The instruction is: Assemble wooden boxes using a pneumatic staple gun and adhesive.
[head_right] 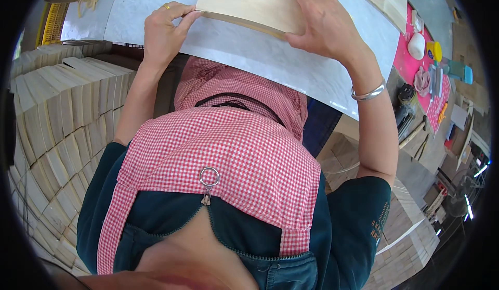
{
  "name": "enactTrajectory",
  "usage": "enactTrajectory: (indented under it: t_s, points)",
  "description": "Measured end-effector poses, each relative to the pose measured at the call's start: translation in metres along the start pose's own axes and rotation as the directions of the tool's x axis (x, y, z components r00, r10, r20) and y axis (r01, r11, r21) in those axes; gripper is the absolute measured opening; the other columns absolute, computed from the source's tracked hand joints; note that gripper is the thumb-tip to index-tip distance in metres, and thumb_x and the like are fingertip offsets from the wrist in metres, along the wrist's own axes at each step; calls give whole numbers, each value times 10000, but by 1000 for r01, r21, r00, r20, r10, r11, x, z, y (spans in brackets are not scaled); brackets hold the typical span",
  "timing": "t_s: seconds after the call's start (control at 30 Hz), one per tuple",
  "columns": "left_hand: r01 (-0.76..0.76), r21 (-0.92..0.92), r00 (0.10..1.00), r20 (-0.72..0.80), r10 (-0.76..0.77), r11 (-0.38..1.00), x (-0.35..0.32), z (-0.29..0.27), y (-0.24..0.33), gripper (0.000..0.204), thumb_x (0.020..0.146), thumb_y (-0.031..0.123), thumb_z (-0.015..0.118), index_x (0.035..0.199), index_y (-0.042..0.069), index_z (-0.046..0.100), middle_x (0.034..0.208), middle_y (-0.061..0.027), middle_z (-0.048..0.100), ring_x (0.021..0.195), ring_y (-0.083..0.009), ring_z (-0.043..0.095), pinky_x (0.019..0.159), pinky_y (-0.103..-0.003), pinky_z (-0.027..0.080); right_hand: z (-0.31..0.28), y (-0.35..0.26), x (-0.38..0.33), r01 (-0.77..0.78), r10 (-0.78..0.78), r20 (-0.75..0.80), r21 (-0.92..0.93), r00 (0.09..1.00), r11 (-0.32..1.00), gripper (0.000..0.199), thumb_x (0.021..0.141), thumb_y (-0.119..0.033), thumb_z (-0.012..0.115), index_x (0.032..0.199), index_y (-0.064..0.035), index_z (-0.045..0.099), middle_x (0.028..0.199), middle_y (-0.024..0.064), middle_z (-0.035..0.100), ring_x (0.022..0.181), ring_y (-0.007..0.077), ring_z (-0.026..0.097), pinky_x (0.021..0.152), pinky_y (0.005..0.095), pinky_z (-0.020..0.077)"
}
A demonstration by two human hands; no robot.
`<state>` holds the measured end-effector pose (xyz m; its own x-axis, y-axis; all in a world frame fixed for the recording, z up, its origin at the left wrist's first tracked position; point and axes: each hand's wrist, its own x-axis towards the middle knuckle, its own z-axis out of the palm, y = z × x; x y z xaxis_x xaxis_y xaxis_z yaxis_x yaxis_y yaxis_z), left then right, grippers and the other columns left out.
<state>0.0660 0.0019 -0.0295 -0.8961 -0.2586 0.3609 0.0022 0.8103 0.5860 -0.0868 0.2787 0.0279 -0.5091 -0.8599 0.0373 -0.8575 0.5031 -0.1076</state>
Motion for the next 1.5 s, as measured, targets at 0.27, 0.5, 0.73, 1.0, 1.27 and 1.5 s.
enactTrajectory:
  t_s: [0.27,0.5,0.73,1.0,1.27,1.5]
  points:
    - [-91,-14,996,-6,91,996,1,-1,-5,156,837,164,765,911,26,776,824,-46,726,672,-197,607,644,-299,478,-8,0,-7,3,-6,44,60,999,998,827,737,-309,766,1409,58,453,1377,242,526,1239,382,538,1067,398,435]
    - [-59,-13,996,71,60,998,3,-6,-4,153,831,116,772,924,-5,763,853,-62,735,718,-191,636,679,-289,496,14,22,-111,-281,428,-568,331,703,901,171,900,-88,712,1057,-20,701,926,56,700,750,162,620,708,255,506]
    - [-54,57,991,126,47,997,11,-10,6,166,836,94,769,941,-34,749,878,-91,737,741,-198,647,700,-294,506,43,-10,-140,-434,614,-339,474,713,766,101,842,-74,710,933,-30,717,825,49,658,653,197,620,606,294,490]
    - [-66,70,986,159,54,995,13,-14,8,160,835,77,770,940,-40,743,865,-95,727,740,-200,637,702,-293,504,43,-11,-127,-444,556,-369,349,745,825,50,833,-48,716,864,-8,716,756,45,637,599,175,544,577,294,444]
    - [-78,82,981,183,62,994,14,-13,12,147,830,58,770,931,-43,737,842,-97,716,730,-195,623,709,-285,501,37,-4,-127,-454,571,-306,377,762,808,37,819,-24,691,792,-2,702,708,45,619,569,193,529,567,311,432]
    - [90,96,966,235,-111,991,6,-24,18,199,815,106,795,930,-44,731,830,-97,711,709,-197,619,707,-282,507,35,7,-135,-453,586,-218,450,780,770,48,820,-33,681,806,8,702,723,58,638,576,199,540,562,312,434]
